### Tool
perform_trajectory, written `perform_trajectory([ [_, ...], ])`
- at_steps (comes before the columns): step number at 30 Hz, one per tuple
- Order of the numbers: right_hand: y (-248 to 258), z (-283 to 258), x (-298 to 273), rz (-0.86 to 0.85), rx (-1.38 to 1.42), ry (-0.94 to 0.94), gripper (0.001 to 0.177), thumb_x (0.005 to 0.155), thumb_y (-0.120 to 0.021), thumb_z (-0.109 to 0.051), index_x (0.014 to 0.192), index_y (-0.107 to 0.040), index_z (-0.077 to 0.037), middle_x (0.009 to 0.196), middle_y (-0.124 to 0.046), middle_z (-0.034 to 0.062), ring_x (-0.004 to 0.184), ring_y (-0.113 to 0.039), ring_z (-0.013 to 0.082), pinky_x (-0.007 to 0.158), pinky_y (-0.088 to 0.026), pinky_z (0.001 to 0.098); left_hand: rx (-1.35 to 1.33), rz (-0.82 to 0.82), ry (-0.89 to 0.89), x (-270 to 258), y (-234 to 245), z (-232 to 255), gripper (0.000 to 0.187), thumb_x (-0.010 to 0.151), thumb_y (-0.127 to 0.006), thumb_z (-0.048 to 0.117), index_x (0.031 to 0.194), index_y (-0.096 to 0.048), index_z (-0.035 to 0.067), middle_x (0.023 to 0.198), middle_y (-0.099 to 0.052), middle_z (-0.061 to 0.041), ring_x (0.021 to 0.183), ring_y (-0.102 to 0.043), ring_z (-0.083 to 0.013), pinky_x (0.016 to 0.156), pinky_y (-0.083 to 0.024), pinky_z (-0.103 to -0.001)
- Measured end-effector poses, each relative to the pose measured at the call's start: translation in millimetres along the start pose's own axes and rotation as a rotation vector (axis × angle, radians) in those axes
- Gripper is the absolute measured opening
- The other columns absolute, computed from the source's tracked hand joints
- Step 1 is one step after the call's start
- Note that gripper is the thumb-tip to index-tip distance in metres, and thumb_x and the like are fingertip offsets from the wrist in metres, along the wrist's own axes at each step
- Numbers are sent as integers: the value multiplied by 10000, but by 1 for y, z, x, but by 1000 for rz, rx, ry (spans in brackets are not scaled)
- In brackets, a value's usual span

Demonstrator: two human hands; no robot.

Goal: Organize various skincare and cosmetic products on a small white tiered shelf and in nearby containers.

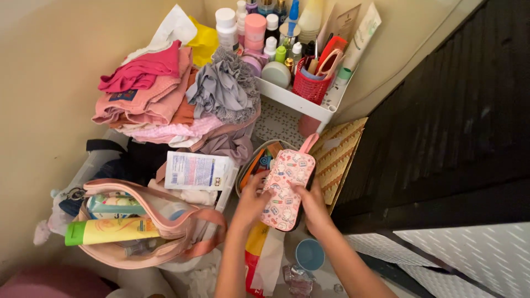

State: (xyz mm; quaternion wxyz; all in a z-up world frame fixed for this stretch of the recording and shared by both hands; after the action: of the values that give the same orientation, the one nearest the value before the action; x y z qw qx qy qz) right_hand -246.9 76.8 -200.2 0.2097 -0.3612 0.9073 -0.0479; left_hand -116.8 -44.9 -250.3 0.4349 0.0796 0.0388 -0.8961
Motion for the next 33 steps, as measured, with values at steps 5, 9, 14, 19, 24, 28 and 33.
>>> perform_trajectory([
  [5,8,-33,-20,219,-647,540,919,764,-607,86,1576,-208,-79,1509,-369,251,1367,-410,434,1143,-328,476,199,95,-55,7,32,-44,525,886,-667,123,1394,-563,43,1202,-673,-198,1091,-664,-321,947,-521,-411],
  [9,-1,-30,-39,297,-1002,348,987,724,-588,158,1584,-300,-231,1434,-302,281,1382,-351,474,1165,-318,481,442,221,-13,-5,40,-66,658,840,-703,102,1445,-451,36,1339,-554,-281,1241,-552,-450,1032,-442,-487],
  [14,22,24,-11,300,-1086,516,871,763,-577,124,1550,-332,-159,1445,-257,353,1363,-316,538,1149,-297,507,539,313,35,-19,39,-77,674,810,-706,95,1432,-451,46,1344,-529,-259,1244,-531,-453,1027,-454,-489],
  [19,-1,-15,-19,297,-983,706,824,764,-514,136,1543,-392,-103,1477,-274,359,1412,-298,533,1186,-260,510,512,304,-40,-11,42,-94,585,843,-650,68,1409,-504,43,1361,-541,-227,1233,-559,-423,1007,-482,-460],
  [24,-22,-36,6,240,-563,578,712,852,-560,65,1528,-451,-131,1486,-375,243,1426,-392,413,1221,-310,464,457,213,-113,-11,46,-101,492,904,-556,50,1396,-573,32,1392,-543,-233,1286,-538,-418,1049,-460,-444],
  [28,-12,26,61,195,-559,358,722,878,-644,-30,1536,-370,-138,1590,-301,198,1443,-335,396,1147,-288,481,201,207,-123,-4,59,-121,472,938,-521,96,1402,-568,24,1394,-567,-220,1279,-553,-393,1059,-458,-435],
  [33,7,71,93,155,-959,583,870,767,-765,-62,1538,-363,-68,1455,-512,227,1343,-455,425,1137,-337,490,-318,154,-118,8,57,-147,460,1006,-451,187,1416,-560,8,1397,-616,-196,1266,-585,-342,1078,-455,-418],
])
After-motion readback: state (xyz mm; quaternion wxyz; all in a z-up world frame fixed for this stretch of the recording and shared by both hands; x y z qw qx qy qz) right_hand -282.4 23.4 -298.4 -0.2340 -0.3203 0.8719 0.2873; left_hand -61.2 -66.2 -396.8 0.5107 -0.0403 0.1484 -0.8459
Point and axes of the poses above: each hand's wrist, its own x-axis towards the middle knuckle, its own y-axis out of the back of the hand, z = x × y, the point moved 10 cm from there along x, towards the middle knuckle
